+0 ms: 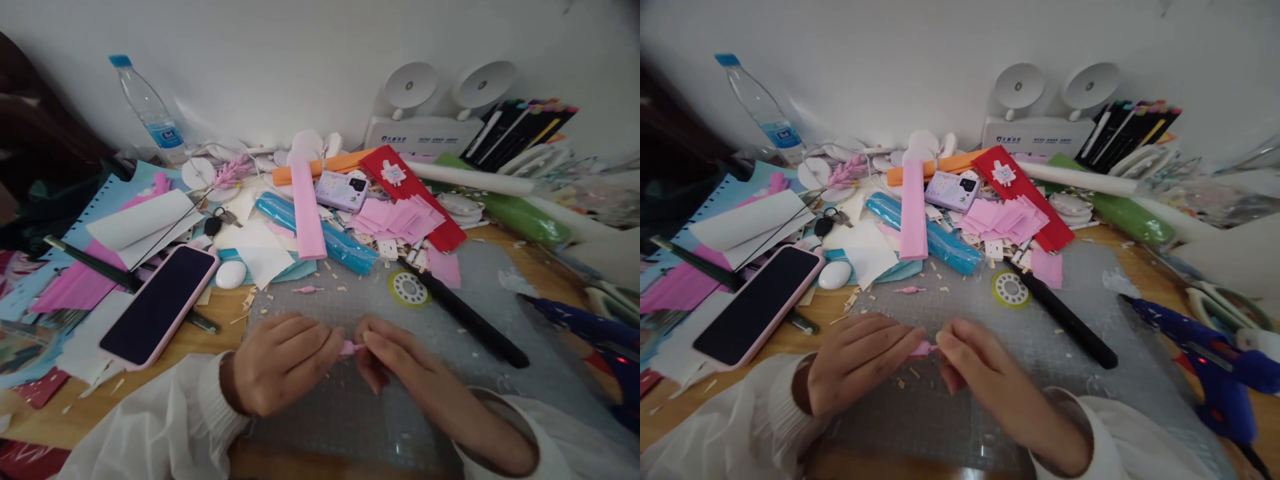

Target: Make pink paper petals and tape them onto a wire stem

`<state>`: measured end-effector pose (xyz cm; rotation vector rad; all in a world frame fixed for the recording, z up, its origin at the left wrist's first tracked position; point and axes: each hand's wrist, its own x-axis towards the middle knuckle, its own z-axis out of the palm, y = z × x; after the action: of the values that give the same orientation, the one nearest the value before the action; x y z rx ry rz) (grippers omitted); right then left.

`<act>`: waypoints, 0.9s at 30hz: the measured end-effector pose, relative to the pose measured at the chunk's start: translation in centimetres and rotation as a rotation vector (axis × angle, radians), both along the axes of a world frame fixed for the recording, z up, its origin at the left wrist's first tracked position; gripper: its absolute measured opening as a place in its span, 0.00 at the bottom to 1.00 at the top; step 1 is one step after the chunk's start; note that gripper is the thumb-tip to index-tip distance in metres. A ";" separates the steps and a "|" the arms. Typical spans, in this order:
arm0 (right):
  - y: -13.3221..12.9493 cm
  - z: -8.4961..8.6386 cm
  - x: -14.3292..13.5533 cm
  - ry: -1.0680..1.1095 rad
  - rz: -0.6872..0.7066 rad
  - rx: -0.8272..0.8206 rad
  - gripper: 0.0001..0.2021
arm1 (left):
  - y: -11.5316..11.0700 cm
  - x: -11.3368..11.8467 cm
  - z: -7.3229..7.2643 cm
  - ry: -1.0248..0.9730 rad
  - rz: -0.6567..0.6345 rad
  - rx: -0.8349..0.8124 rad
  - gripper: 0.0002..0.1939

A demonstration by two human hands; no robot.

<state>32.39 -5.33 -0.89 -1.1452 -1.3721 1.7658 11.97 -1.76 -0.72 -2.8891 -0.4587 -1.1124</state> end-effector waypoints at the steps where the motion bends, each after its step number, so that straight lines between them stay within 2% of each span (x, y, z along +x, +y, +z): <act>1: -0.1 0.1 -0.2 -0.001 0.019 0.037 0.19 | 0.0 0.0 0.0 -0.001 -0.013 0.002 0.10; 6: -0.6 -0.2 -0.9 0.062 0.007 0.042 0.14 | 0.0 0.0 -0.2 0.048 -0.033 -0.023 0.11; 12: -0.1 -0.5 -0.3 -0.084 -0.077 0.123 0.15 | 0.2 0.3 0.1 0.004 0.120 -0.048 0.12; 16: 0.0 -0.5 -0.7 -0.013 -0.181 0.125 0.12 | 0.2 0.1 0.0 0.021 0.074 -0.028 0.11; 21: -0.1 -0.5 -1.2 0.033 -0.222 0.083 0.11 | 0.2 0.0 0.0 0.054 0.068 -0.011 0.11; 27: 0.2 -0.5 -0.9 0.023 -0.271 0.245 0.06 | 0.0 0.5 0.0 0.043 0.101 -0.126 0.08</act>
<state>31.46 -5.18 -1.35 -1.1136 -1.3083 1.3757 12.49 -1.81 -0.77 -2.9503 -0.6891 -1.0410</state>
